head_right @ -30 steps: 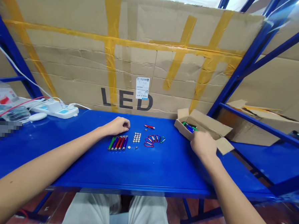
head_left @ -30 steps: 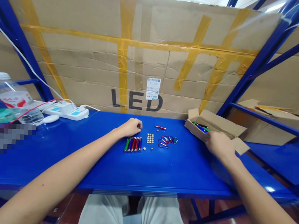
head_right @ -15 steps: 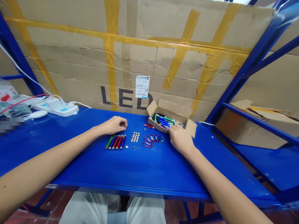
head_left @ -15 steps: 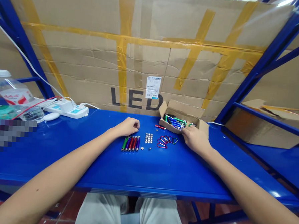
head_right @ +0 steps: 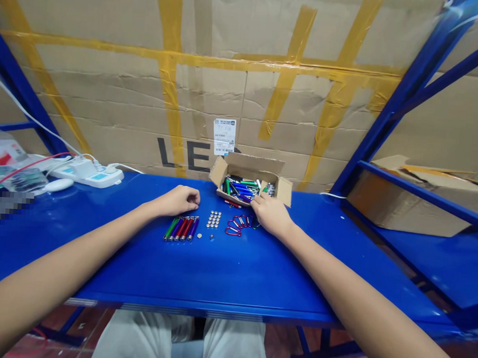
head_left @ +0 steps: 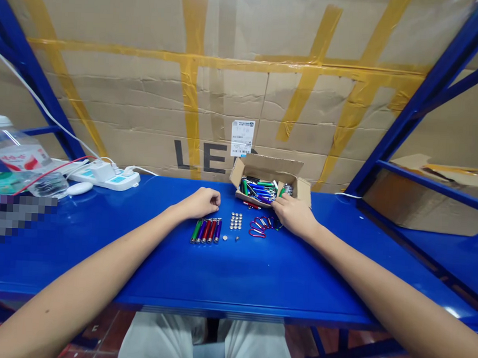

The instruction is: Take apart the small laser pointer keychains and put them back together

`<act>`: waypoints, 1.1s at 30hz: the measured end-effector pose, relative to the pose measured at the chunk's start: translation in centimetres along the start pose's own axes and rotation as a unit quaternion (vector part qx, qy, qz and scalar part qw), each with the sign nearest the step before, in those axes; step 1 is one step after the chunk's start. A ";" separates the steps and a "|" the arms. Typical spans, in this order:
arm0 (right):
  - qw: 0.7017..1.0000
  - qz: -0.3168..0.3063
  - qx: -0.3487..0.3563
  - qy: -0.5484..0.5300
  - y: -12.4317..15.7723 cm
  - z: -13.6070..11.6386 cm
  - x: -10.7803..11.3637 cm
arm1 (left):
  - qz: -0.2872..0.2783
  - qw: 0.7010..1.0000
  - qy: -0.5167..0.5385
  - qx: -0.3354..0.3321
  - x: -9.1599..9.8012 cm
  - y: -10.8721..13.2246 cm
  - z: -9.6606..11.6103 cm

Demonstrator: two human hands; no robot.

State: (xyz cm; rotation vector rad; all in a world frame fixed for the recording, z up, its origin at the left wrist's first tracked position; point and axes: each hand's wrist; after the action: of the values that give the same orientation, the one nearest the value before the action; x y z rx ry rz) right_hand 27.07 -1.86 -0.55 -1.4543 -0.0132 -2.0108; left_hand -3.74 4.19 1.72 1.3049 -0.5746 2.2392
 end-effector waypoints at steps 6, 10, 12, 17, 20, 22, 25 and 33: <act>0.999 -0.001 0.022 0.022 -1.9 -0.6 -0.8 | 0.007 1.000 -0.001 0.008 0.0 -0.4 -0.4; 1.000 -0.007 0.016 0.014 -2.8 -0.8 -1.2 | 0.018 1.000 0.016 0.010 -0.1 -0.7 -0.6; 1.000 -0.016 0.012 0.003 -3.1 -1.0 -1.2 | 0.018 0.999 0.026 0.015 -0.2 -0.8 -0.5; 0.999 -0.040 -0.001 -0.003 -4.1 -1.7 -0.8 | 0.016 1.000 0.023 0.008 -0.5 -0.9 0.0; 0.998 -0.054 -0.016 -0.001 -4.4 -1.9 -0.3 | 0.015 1.000 0.025 0.000 -0.6 -0.9 -0.1; 0.998 -0.049 -0.027 -0.013 -4.4 -1.9 0.1 | 0.013 0.999 0.029 -0.002 -0.6 -0.9 -0.1; 0.998 -0.034 -0.045 -0.037 -3.9 -1.6 0.9 | 0.009 1.000 0.029 -0.001 -0.5 -0.8 -0.1; 0.995 0.003 -0.072 -0.065 -2.7 -0.9 2.6 | 0.014 1.000 0.008 -0.005 -0.4 -0.6 -0.2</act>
State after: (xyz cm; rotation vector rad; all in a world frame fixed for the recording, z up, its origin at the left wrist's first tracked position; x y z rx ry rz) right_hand 24.53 -1.34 2.33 -1.6717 0.0832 -1.9432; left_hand -3.32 4.71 1.40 1.2812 -0.6016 2.2633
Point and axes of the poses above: each hand's wrist, its own y-axis away from the middle knuckle, its own x-axis out of the back of the hand, z = x × y, and after that the axes turned 1 degree about -x, right-handed
